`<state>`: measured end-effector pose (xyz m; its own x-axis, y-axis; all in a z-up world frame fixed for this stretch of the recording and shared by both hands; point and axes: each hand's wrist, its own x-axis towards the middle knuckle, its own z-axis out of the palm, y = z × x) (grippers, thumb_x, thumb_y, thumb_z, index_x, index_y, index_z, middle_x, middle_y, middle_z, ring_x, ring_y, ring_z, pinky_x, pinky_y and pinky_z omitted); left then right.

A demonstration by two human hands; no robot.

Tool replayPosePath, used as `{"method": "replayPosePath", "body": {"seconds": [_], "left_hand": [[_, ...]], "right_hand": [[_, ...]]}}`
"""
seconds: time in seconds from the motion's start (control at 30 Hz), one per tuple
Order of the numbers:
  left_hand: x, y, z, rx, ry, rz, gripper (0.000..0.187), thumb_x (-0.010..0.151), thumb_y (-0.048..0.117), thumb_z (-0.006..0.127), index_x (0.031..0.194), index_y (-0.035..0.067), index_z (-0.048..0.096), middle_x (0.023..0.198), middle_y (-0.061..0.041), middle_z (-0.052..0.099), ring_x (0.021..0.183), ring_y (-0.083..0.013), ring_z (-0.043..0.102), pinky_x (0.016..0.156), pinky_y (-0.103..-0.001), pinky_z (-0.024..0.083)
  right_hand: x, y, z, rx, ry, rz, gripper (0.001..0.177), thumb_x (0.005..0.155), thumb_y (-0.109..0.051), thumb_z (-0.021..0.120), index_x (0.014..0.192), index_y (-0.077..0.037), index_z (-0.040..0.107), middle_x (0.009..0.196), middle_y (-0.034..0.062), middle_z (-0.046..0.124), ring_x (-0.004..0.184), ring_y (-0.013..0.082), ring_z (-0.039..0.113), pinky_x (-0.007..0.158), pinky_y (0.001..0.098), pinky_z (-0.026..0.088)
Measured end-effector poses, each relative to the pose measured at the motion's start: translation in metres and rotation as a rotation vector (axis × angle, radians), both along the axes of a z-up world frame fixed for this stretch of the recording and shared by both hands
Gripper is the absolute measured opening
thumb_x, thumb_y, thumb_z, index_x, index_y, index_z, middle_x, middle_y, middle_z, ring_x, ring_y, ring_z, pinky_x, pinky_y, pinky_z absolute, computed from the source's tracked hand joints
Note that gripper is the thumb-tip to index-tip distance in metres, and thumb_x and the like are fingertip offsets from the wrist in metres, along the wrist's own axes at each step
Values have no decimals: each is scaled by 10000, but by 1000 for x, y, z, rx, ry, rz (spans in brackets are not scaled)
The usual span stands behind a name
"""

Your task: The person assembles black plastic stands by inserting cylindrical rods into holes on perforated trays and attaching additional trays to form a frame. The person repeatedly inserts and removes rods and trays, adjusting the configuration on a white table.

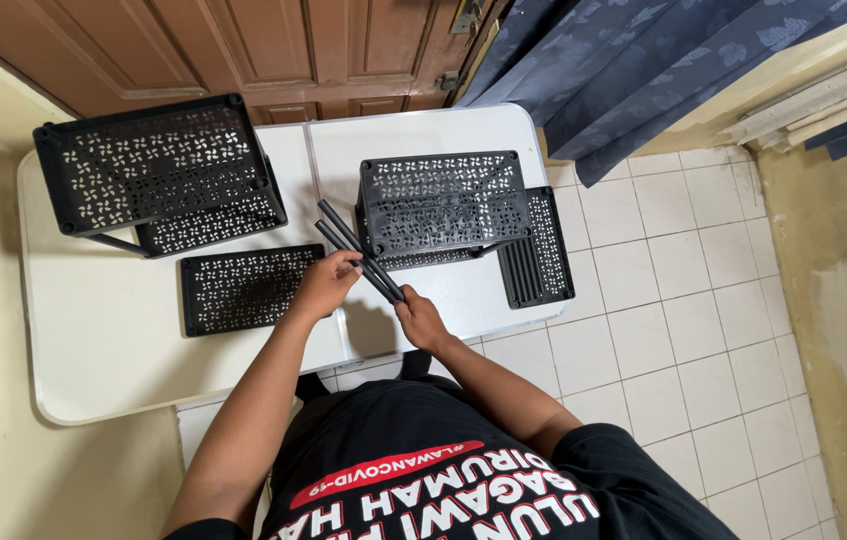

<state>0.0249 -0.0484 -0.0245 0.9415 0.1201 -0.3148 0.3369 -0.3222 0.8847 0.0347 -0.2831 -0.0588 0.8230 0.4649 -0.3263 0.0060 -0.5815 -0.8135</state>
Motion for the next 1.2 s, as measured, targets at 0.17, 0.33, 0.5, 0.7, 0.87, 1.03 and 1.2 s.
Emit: {"method": "replayPosePath", "body": {"seconds": [0.17,0.33,0.5,0.7,0.87,1.03,1.2], "left_hand": [[-1,1,-3,-5,4,-1,334,939,246,696,1252,127,692,1073,-124,772,1021,-236,734,853,-363,571],[0,2,-7,-19,-10,2,342,931,240,702,1253,126,692,1086,-125,768,1025,-236,733,861,-356,570],[-2,1,-16,-27,0,2,343,927,243,705,1249,127,693,1096,-130,770,1014,-243,739,854,-358,573],[-2,1,-19,-5,-12,-13,342,933,248,703,1254,128,694,1138,-148,757,1043,-250,728,867,-358,571],[-2,1,-14,-20,55,0,347,938,258,687,1264,138,685,1174,-142,744,1052,-256,723,838,-381,577],[-1,2,-19,-3,16,-13,347,943,266,692,1264,135,686,1151,-139,752,1034,-249,726,855,-366,570],[-2,3,-26,8,12,-10,346,935,260,695,1256,131,690,1118,-131,760,1008,-243,727,839,-363,569]], "right_hand": [[-3,2,-3,5,20,-6,160,983,-190,480,1043,-53,538,708,165,630,640,333,620,632,452,487],[-3,3,-3,42,50,-18,155,986,-183,467,1019,-48,537,690,120,607,613,277,595,610,422,484],[-4,2,-3,45,85,-29,160,986,-178,454,1001,-46,543,696,95,606,622,241,592,611,401,491],[-5,1,-4,33,112,-24,167,988,-183,447,1009,-54,552,713,76,609,638,218,587,620,387,492],[-3,1,-6,51,127,-34,174,995,-182,445,998,-48,557,712,68,596,639,203,564,622,375,484],[-2,2,-8,44,168,-51,183,991,-177,439,1011,-50,569,710,61,590,632,185,548,610,363,473],[0,2,-8,51,169,-38,182,992,-176,445,1017,-48,572,712,60,593,631,177,550,606,353,474]]}}
